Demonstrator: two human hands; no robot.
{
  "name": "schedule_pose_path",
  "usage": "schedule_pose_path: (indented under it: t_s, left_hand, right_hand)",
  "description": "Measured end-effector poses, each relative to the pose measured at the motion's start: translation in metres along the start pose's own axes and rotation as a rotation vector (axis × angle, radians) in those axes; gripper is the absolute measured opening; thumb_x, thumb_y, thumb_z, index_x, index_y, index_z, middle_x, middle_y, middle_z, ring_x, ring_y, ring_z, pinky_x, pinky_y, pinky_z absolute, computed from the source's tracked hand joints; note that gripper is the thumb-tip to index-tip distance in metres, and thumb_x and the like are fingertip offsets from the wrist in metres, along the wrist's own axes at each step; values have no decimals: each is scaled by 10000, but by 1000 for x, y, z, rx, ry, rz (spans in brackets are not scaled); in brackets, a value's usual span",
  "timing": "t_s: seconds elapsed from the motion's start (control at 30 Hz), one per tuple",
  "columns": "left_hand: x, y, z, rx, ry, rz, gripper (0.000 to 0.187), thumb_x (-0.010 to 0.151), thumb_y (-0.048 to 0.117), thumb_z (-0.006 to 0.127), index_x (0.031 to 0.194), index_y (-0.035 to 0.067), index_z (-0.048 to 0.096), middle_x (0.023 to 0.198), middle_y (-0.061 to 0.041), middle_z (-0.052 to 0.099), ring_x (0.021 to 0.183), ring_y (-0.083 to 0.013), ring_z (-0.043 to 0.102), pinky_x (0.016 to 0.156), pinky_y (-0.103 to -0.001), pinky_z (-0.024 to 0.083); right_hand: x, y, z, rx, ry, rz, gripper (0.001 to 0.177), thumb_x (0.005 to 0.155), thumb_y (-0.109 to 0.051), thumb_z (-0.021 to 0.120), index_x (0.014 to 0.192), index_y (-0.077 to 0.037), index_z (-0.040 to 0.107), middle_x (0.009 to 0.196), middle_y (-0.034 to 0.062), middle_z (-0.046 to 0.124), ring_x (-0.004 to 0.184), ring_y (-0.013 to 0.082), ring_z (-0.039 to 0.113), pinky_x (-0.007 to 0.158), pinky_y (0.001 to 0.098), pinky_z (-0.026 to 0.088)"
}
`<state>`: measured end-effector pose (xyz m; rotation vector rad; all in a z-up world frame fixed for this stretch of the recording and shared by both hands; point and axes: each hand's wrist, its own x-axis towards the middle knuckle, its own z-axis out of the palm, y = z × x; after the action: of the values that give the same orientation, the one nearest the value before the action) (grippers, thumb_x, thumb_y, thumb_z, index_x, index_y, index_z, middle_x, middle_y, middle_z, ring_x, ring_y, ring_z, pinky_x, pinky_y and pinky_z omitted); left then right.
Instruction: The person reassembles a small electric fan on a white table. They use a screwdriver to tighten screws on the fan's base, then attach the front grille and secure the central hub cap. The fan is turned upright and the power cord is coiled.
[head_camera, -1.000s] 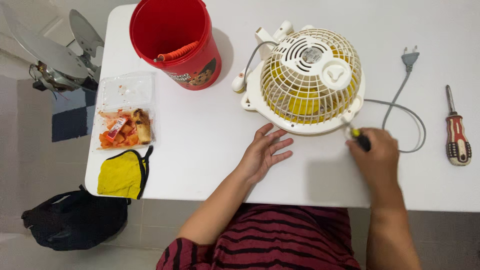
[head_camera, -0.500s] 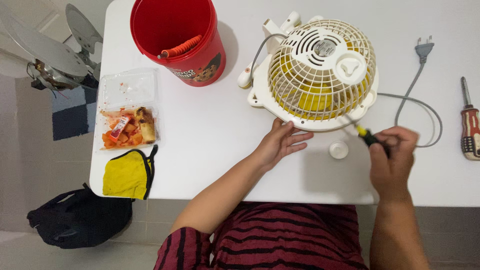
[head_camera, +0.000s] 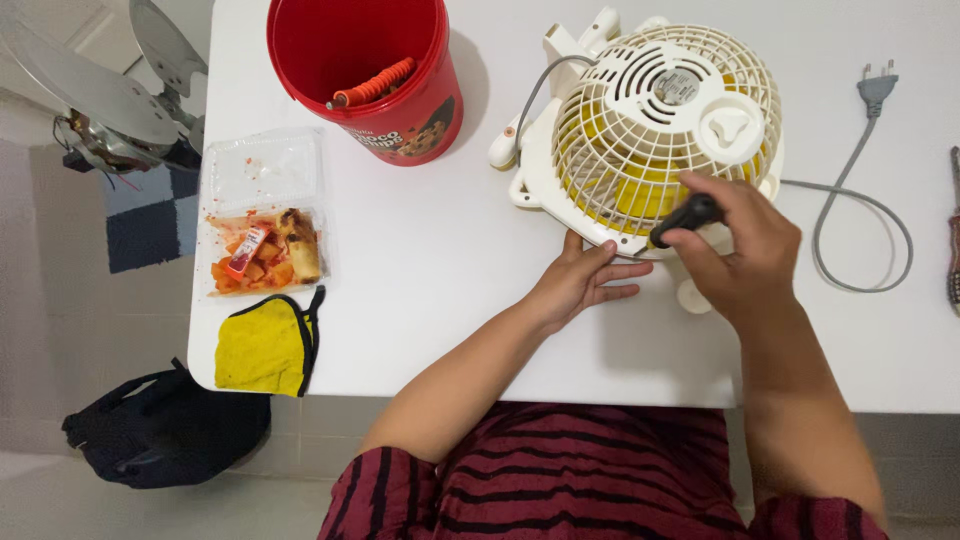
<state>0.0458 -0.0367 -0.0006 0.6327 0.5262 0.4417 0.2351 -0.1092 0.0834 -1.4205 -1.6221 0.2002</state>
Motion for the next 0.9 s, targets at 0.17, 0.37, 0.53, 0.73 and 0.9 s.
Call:
schedule_pose_path:
  t_s: [0.17, 0.37, 0.53, 0.73, 0.9]
  left_hand:
    - [0, 1, 2, -11, -1, 5, 682, 1066, 252, 427, 1575, 225, -26, 1517, -211, 410, 1308, -384, 553, 1041, -551, 510]
    - [-3, 5, 6, 24, 20, -9, 676, 1064, 250, 404, 1569, 226, -44, 1509, -219, 414, 1305, -381, 555, 1051, -557, 509]
    - [-3, 6, 7, 33, 23, -4, 668, 1070, 254, 397, 1573, 205, -40, 1511, -223, 413, 1305, -379, 558, 1049, -555, 514]
    - [-2, 4, 5, 43, 22, -4, 671, 1068, 261, 396, 1574, 214, -42, 1505, -213, 419, 1298, -373, 563, 1043, -551, 522]
    - [-3, 3, 4, 33, 6, 16, 674, 1070, 262, 407, 1583, 208, -28, 1512, -200, 415, 1297, -377, 563, 1039, -552, 521]
  right_hand:
    - [15, -9, 12, -137, 16, -104, 522, 913, -120, 875, 1373, -28, 648, 1193, 152, 721, 1019, 249, 733, 894, 315, 586]
    - [17, -7, 16, -135, -8, -99, 533, 881, -130, 875, 1360, -33, 661, 1182, 152, 725, 1039, 265, 728, 907, 342, 589]
    - [18, -7, 17, -151, -33, -122, 520, 892, -133, 868, 1357, -30, 661, 1186, 152, 728, 1021, 253, 730, 877, 337, 595]
    - [20, -8, 16, -123, -69, -95, 518, 897, -121, 856, 1361, -16, 652, 1156, 156, 729, 936, 223, 721, 808, 318, 592]
    - [20, -8, 16, -127, -67, -128, 569, 878, -117, 861, 1390, -25, 631, 1186, 168, 721, 958, 236, 722, 817, 321, 593]
